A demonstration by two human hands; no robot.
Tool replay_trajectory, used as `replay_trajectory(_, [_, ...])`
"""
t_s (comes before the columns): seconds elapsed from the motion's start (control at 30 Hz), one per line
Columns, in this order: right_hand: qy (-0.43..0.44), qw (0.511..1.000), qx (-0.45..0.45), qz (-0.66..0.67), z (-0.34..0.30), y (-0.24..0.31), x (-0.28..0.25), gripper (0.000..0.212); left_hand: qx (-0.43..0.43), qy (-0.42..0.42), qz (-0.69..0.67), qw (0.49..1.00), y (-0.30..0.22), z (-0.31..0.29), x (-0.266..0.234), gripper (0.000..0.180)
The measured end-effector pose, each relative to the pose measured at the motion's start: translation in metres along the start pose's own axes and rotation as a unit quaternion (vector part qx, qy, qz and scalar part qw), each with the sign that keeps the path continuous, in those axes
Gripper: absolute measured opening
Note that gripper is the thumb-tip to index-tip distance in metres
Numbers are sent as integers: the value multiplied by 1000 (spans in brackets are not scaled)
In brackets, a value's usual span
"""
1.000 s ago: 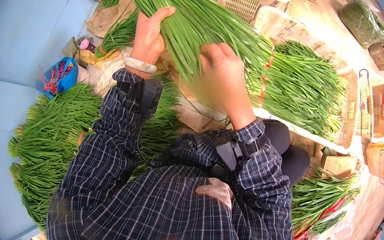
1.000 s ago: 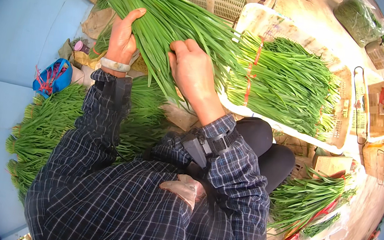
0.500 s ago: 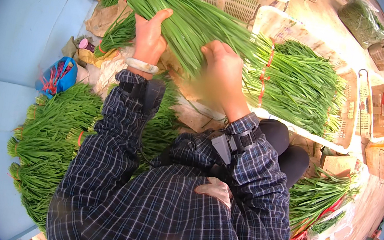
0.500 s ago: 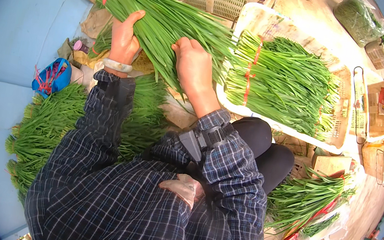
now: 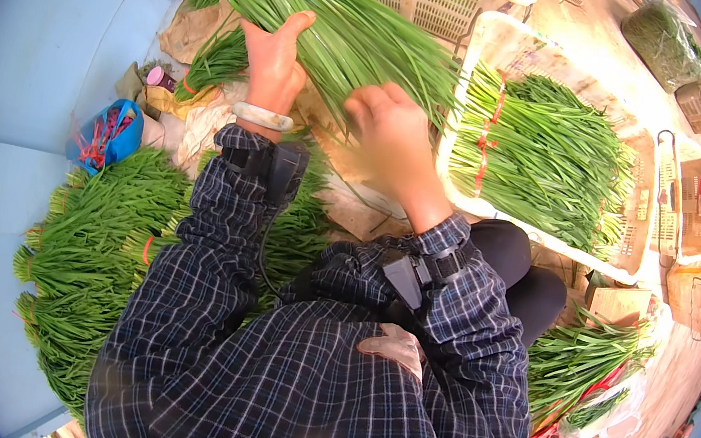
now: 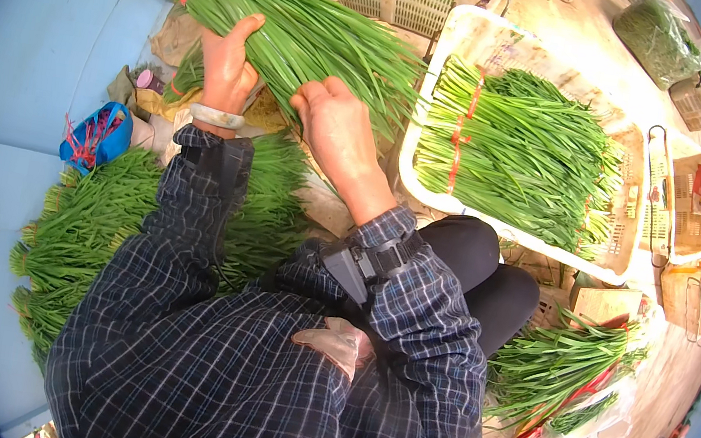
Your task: Bundling and tying green vegetables with red bands.
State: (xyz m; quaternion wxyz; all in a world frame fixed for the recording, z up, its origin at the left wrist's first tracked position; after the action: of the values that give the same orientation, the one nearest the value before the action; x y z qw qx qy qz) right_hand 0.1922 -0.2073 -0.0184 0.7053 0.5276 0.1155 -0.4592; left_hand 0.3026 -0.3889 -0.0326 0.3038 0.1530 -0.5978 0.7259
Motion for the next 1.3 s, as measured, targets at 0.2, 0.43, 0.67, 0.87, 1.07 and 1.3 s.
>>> replay_trajectory(0.2, [-94,920,135,356,-7,-43,-4,14,-3,-8,-2,1000,1,6,-8,61])
replay_trajectory(0.43, [72,978,-185,-69,-49,11,-10,27,-47,30,22,998,-3,28,-41,41])
replay_trajectory(0.67, [-148,975,-119,-118,32,-17,-60,44,-105,122,55,986,-21,16,-5,41])
replay_trajectory(0.87, [151,913,92,368,46,-33,-22,57,-165,168,7,972,-30,36,-34,48])
replay_trajectory(1.07, [85,990,-56,92,49,-7,-10,59,-226,154,-175,946,38,-6,-32,62])
replay_trajectory(1.3, [164,941,101,279,53,-78,-10,50,-253,129,46,958,40,-10,-39,42])
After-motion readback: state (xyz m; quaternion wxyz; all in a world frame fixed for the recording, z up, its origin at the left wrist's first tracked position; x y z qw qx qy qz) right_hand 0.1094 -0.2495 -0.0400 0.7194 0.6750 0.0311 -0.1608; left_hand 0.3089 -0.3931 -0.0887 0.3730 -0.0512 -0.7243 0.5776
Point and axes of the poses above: each hand's wrist, its own z-axis towards the middle knuckle, its own x-axis out of the palm, y = z × x, the point moved 9 cm from there along z, towards the middle knuckle, and after that the axes turned 6 degrees about -z, right-handed, at the moved point
